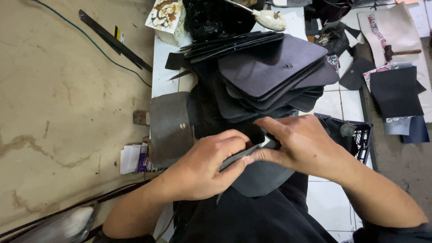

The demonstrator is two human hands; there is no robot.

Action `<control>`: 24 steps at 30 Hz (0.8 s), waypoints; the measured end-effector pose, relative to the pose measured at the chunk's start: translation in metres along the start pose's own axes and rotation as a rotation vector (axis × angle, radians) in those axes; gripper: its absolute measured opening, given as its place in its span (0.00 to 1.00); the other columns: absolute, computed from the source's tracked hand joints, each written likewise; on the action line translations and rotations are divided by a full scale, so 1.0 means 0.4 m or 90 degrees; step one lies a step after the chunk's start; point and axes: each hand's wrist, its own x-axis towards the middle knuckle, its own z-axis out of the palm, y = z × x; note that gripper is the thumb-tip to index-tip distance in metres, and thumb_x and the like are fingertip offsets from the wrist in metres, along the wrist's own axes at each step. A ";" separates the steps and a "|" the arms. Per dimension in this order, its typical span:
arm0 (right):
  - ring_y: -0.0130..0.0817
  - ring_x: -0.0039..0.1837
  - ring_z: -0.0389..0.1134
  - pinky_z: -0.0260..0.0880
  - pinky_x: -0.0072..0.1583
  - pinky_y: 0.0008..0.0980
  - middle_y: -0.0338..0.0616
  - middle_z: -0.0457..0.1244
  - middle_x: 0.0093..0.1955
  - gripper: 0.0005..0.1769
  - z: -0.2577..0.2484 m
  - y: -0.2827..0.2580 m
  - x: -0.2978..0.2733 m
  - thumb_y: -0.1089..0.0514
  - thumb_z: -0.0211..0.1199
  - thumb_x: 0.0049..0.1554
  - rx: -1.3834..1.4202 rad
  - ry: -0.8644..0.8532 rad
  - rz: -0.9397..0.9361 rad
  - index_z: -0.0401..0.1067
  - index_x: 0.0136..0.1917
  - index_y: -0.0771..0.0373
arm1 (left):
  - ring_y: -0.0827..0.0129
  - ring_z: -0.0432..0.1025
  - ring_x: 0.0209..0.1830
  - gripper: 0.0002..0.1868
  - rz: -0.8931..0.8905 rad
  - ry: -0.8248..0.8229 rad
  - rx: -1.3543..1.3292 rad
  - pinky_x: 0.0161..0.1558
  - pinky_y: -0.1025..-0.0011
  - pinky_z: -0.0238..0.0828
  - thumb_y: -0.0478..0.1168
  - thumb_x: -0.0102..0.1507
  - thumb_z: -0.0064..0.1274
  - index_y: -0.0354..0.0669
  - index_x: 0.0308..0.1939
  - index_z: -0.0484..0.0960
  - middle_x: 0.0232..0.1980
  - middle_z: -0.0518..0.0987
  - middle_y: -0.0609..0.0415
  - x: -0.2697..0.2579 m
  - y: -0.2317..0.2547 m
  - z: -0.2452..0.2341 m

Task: The person is peeling off the protective backing from pre-cut leather pieces at a workshop table.

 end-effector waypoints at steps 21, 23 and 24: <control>0.31 0.25 0.55 0.53 0.33 0.32 0.37 0.51 0.26 0.16 -0.068 0.051 -0.022 0.54 0.54 0.65 0.297 -0.070 -0.115 0.65 0.36 0.59 | 0.80 0.65 0.33 0.12 -0.057 -0.102 -0.148 0.35 0.75 0.63 0.46 0.70 0.50 0.41 0.44 0.81 0.33 0.73 0.63 -0.013 -0.071 -0.053; 0.32 0.26 0.55 0.52 0.33 0.33 0.37 0.50 0.26 0.17 -0.059 0.048 -0.029 0.54 0.54 0.66 0.294 -0.070 -0.104 0.64 0.35 0.59 | 0.82 0.62 0.32 0.12 -0.090 -0.118 -0.162 0.33 0.75 0.60 0.48 0.69 0.51 0.43 0.41 0.81 0.31 0.70 0.65 -0.012 -0.082 -0.054; 0.33 0.25 0.55 0.53 0.32 0.34 0.37 0.51 0.25 0.17 -0.058 0.043 -0.031 0.53 0.54 0.66 0.275 -0.071 -0.087 0.62 0.35 0.59 | 0.81 0.58 0.28 0.13 -0.119 -0.116 -0.117 0.30 0.74 0.56 0.47 0.69 0.53 0.46 0.34 0.74 0.28 0.63 0.66 -0.010 -0.085 -0.055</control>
